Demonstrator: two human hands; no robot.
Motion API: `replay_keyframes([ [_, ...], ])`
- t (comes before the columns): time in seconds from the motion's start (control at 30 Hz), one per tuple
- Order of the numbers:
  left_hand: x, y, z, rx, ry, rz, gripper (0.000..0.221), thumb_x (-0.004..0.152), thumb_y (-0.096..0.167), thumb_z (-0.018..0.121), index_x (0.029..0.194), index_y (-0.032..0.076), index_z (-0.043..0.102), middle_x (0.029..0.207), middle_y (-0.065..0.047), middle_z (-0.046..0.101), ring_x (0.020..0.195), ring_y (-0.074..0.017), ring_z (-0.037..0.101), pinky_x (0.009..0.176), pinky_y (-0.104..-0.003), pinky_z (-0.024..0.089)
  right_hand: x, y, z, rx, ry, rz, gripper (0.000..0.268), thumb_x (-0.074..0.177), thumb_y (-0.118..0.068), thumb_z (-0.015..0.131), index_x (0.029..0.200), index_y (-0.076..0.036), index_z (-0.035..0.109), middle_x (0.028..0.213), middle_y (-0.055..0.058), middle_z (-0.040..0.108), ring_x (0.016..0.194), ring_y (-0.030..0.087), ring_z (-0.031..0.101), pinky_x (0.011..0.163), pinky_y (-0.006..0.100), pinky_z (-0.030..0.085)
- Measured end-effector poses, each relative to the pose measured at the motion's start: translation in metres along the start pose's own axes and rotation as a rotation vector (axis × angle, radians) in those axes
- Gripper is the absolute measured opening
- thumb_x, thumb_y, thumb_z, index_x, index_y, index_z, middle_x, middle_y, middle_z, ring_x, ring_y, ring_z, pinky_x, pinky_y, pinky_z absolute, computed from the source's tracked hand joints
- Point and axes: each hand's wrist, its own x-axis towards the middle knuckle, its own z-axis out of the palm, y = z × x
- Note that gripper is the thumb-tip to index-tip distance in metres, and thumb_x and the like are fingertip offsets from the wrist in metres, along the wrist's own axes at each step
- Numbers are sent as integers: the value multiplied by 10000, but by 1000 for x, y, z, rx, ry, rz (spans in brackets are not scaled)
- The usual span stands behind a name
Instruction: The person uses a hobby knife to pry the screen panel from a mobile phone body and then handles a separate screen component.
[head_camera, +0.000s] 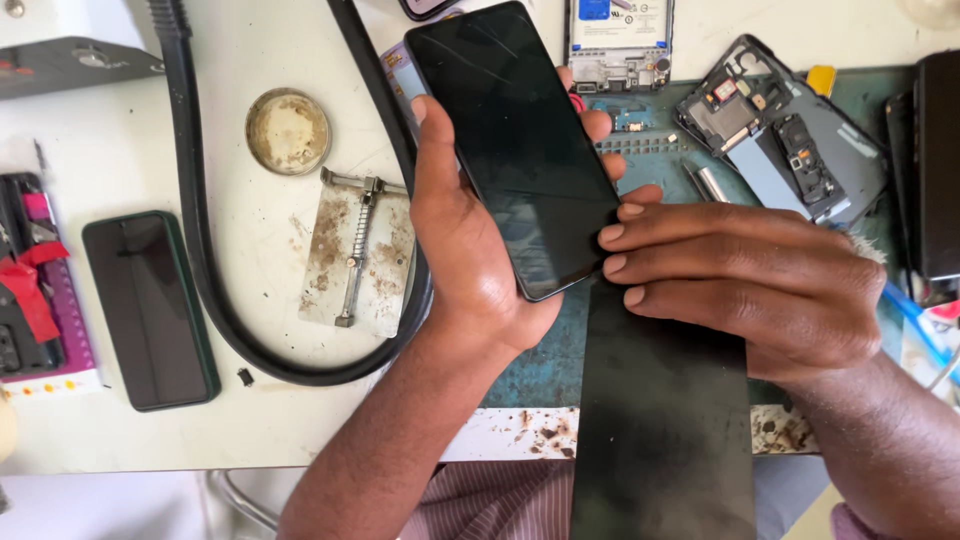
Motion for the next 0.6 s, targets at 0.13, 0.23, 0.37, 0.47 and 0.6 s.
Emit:
replay_keyframes([
  [0.13,-1,1,-2,-33,-50,-7,802,1154,713,292,1382,-14,541,1112,-167,690,969,-273,697,966,-557,595,-6,-2,1,12,-1,72,230,897,-148,639,840,68,693,859,216,717,930,389,763,873,505,655],
  [0.23,-2,1,-3,-26,-62,-4,804,1154,712,293,1397,-16,536,1121,-168,684,977,-269,692,959,-557,591,-9,-7,3,12,4,149,207,905,-147,644,841,40,703,867,192,725,944,366,767,883,487,659],
  [0.37,-1,-1,-4,-34,-85,-5,787,1170,708,294,1366,-18,524,1129,-167,672,983,-267,683,979,-567,592,-9,-7,5,-9,-4,140,185,866,-158,675,832,20,710,867,171,730,947,347,766,876,477,656],
  [0.47,-2,-2,-5,-37,-67,-27,795,1159,718,287,1380,-9,519,1127,-170,671,990,-271,680,986,-572,594,-9,-6,7,-24,-7,112,179,840,-165,728,822,12,710,855,156,734,941,338,767,842,458,659],
  [0.6,-3,-7,-4,-25,-27,-37,809,1173,722,284,1412,-14,517,1134,-176,670,991,-278,673,966,-559,591,-10,-9,6,-51,-57,81,112,840,-132,728,835,-21,717,870,140,749,966,319,757,880,481,637],
])
